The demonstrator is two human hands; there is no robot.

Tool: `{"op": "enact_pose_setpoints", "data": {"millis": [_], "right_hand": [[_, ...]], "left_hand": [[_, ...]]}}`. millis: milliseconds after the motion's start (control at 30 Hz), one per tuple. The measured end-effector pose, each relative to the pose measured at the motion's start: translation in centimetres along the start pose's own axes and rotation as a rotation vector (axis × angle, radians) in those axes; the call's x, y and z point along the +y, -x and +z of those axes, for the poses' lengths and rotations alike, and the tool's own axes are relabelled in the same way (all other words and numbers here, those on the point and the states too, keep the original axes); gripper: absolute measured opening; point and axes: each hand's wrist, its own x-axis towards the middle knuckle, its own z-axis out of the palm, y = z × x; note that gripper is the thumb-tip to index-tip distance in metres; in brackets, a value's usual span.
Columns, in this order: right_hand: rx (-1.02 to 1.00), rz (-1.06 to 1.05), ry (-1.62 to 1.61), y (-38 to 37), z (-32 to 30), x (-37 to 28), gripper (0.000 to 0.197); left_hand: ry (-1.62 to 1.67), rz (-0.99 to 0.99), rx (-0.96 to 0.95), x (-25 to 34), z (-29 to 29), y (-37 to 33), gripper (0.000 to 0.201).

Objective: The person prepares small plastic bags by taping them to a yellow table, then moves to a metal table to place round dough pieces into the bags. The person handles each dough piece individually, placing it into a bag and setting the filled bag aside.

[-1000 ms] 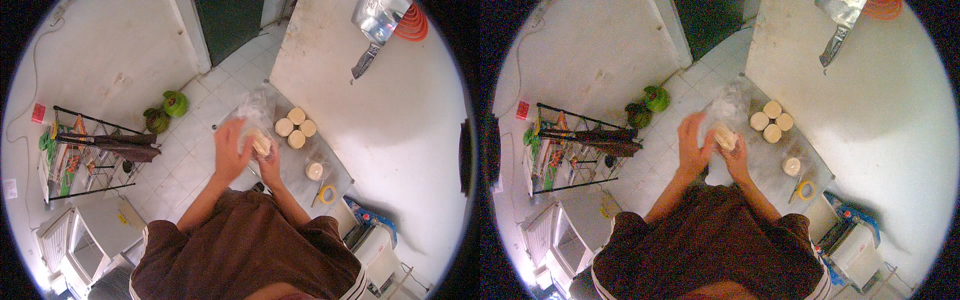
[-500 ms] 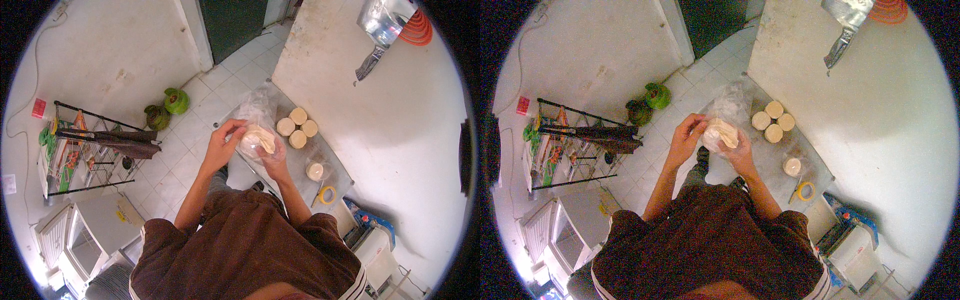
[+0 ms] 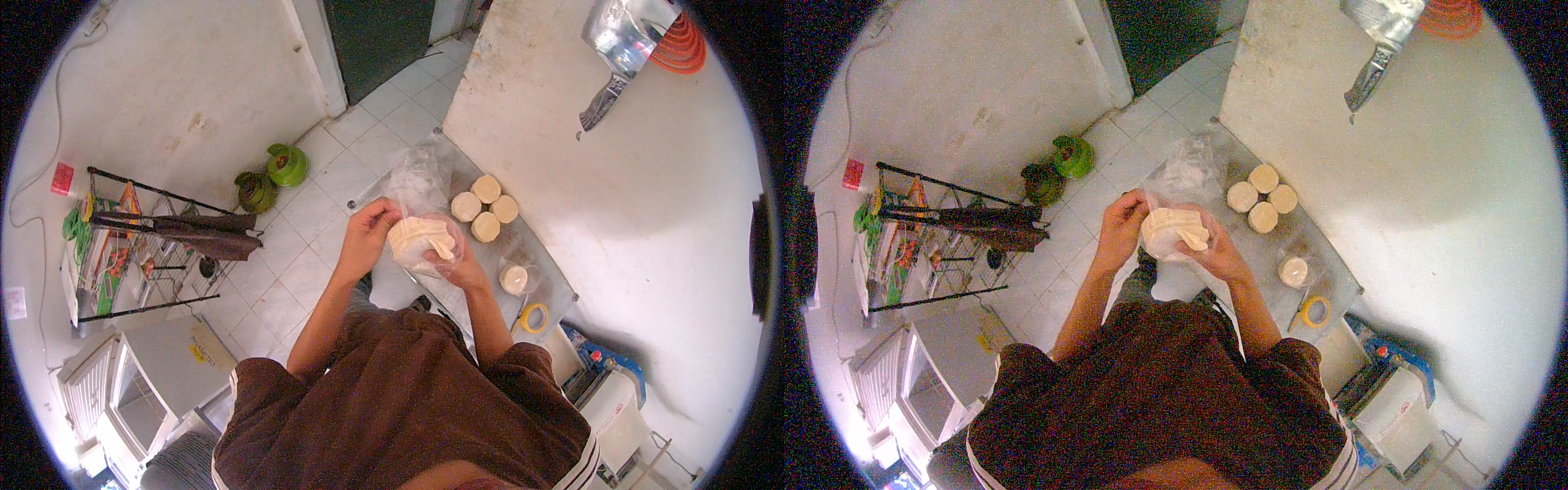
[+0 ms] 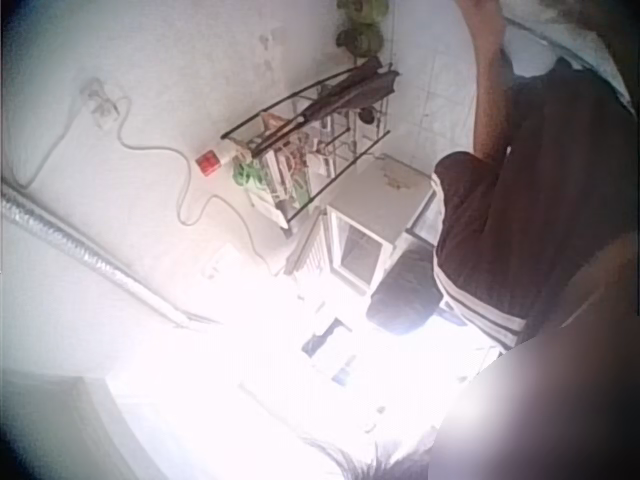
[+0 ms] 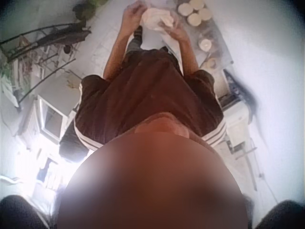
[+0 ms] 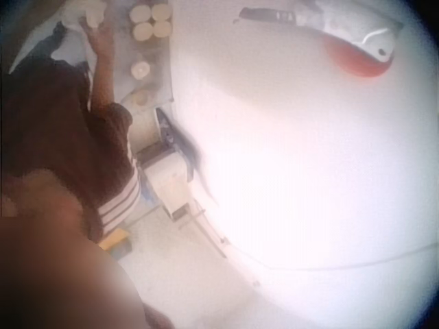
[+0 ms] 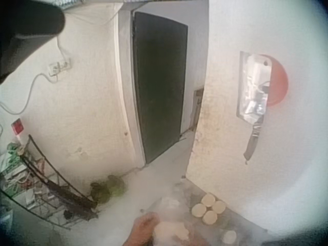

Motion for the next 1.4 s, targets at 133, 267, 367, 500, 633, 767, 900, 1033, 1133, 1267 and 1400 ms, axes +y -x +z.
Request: {"op": "enact_pose_setpoints", "data": {"millis": [133,267,367,500,633,767,900,1033,1133,1267,1400], "right_hand": [[-0.079,-0.038,0.168,0.2,0.5,-2.0,0.062],[-0.091,0.021,0.093,-0.2,1.3,-3.1,0.064],[-0.071,0.019,0.185,-0.2,2.1,-3.7,0.061],[-0.139,0.033,0.105,-0.2,3.0,-4.3,0.06],[-0.108,-0.056,0.121,-0.8,3.1,-3.8,0.06],[-0.04,-0.056,0.153,-1.0,2.4,-3.4,0.059],[-0.1,-0.063,0.117,-0.9,2.5,-3.7,0.057],[-0.116,-0.071,0.11,-1.2,3.0,-4.2,0.056],[-0.115,-0.091,0.097,-1.4,3.2,-4.3,0.058],[-0.02,-0.058,0.053,-1.3,3.5,-4.3,0.052],[0.048,-0.007,0.157,-1.2,3.7,-4.4,0.051]], "left_hand": [[-0.306,0.404,0.068,-0.1,0.0,-0.5,0.005],[-0.363,0.301,0.059,0.4,-1.0,-0.3,0.011],[-0.459,0.321,0.088,0.8,-1.4,0.0,0.011],[-0.202,0.173,0.076,1.2,-1.4,0.6,0.012],[-0.125,-0.002,0.021,1.6,-2.4,1.5,0.011],[-0.076,-0.001,-0.062,1.2,-3.4,2.4,0.016],[-0.15,-0.092,-0.054,0.8,-3.1,2.7,0.024],[-0.049,0.031,-0.072,0.7,-2.2,2.8,0.028],[-0.042,0.052,-0.075,0.5,-1.9,2.7,0.031],[0.054,-0.013,-0.042,-0.6,-1.6,2.7,0.031],[0.208,0.066,-0.157,-2.7,-0.7,3.0,0.048]]}}
